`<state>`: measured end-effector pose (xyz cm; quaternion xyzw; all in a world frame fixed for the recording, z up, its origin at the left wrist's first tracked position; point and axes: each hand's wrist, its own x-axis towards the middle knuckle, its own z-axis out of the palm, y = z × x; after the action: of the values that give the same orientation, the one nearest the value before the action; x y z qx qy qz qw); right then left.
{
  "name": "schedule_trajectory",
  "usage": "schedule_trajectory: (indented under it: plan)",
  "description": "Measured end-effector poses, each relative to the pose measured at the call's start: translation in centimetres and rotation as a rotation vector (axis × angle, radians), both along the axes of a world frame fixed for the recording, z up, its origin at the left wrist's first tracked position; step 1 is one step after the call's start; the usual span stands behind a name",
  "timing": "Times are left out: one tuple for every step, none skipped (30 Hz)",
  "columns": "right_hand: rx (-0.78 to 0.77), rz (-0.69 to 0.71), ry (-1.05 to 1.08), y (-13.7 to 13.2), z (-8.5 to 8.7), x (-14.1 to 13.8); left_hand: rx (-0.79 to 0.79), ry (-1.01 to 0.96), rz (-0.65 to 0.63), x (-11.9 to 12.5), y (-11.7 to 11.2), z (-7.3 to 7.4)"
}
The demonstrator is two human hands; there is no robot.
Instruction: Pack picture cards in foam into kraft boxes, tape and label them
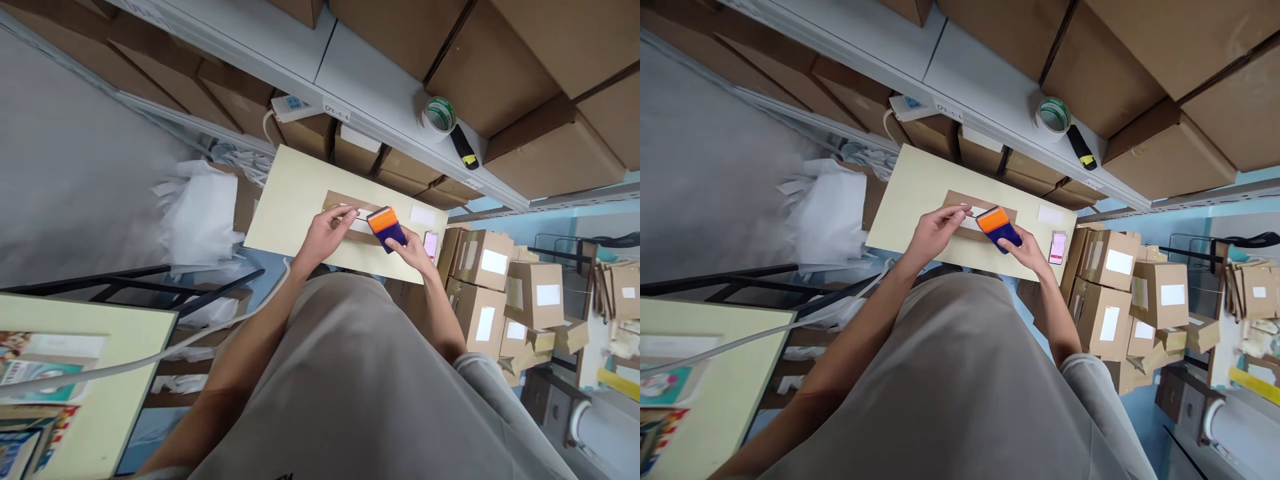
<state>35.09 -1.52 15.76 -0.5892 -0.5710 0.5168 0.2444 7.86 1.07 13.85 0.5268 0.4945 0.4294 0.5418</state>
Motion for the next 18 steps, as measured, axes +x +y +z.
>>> schedule_trajectory:
  plan:
    - [0.002, 0.028, -0.007, -0.1, 0.5, -0.7, 0.002, -0.019, -0.003, -0.3, -0.1, 0.8]
    - [0.007, 0.052, -0.018, -0.1, 0.8, -1.2, 0.006, -0.026, -0.003, -0.6, -0.1, 1.5]
    - [0.014, 0.074, -0.034, -0.2, 1.2, -1.7, 0.01, -0.024, -0.001, -1.0, -0.2, 1.9]
    - [0.021, 0.093, -0.051, -0.2, 1.4, -2.1, 0.011, -0.015, 0.003, -1.3, -0.2, 2.3]
    - [0.026, 0.111, -0.069, -0.2, 1.7, -2.5, 0.008, -0.001, 0.01, -1.7, -0.3, 2.4]
    - [0.028, 0.127, -0.086, -0.1, 1.9, -2.8, 0.001, 0.013, 0.015, -2.1, -0.2, 2.3]
    - [0.028, 0.143, -0.104, -0.1, 2.0, -3.0, -0.01, 0.023, 0.018, -2.4, -0.2, 2.1]
    - [0.028, 0.159, -0.121, 0.0, 2.1, -3.2, -0.021, 0.027, 0.019, -2.7, -0.1, 1.8]
    - [0.025, 0.177, -0.138, 0.1, 2.2, -3.3, -0.031, 0.026, 0.02, -3.0, 0.0, 1.4]
    - [0.02, 0.197, -0.154, 0.2, 2.2, -3.5, -0.038, 0.024, 0.023, -3.2, 0.2, 1.0]
    - [0.01, 0.218, -0.17, 0.3, 2.3, -3.6, -0.042, 0.021, 0.026, -3.3, 0.3, 0.4]
    - [-0.004, 0.237, -0.184, 0.5, 2.3, -3.8, -0.045, 0.017, 0.029, -3.4, 0.3, -0.1]
    - [-0.021, 0.255, -0.197, 0.7, 2.4, -3.9, -0.05, 0.011, 0.032, -3.5, 0.4, -0.7]
    - [-0.039, 0.271, -0.207, 1.0, 2.5, -4.1, -0.06, 0.001, 0.037, -3.4, 0.4, -1.3]
    - [-0.057, 0.286, -0.213, 1.3, 2.7, -4.2, -0.073, -0.011, 0.042, -3.3, 0.4, -1.8]
    - [-0.083, 0.306, -0.213, 1.7, 2.9, -4.3, -0.089, -0.029, 0.049, -3.2, 0.3, -2.4]
    - [-0.12, 0.332, -0.208, 2.1, 3.2, -4.4, -0.107, -0.05, 0.057, -3.1, 0.3, -2.9]
    - [-0.166, 0.359, -0.203, 2.7, 3.6, -4.3, -0.125, -0.074, 0.065, -3.0, 0.3, -3.4]
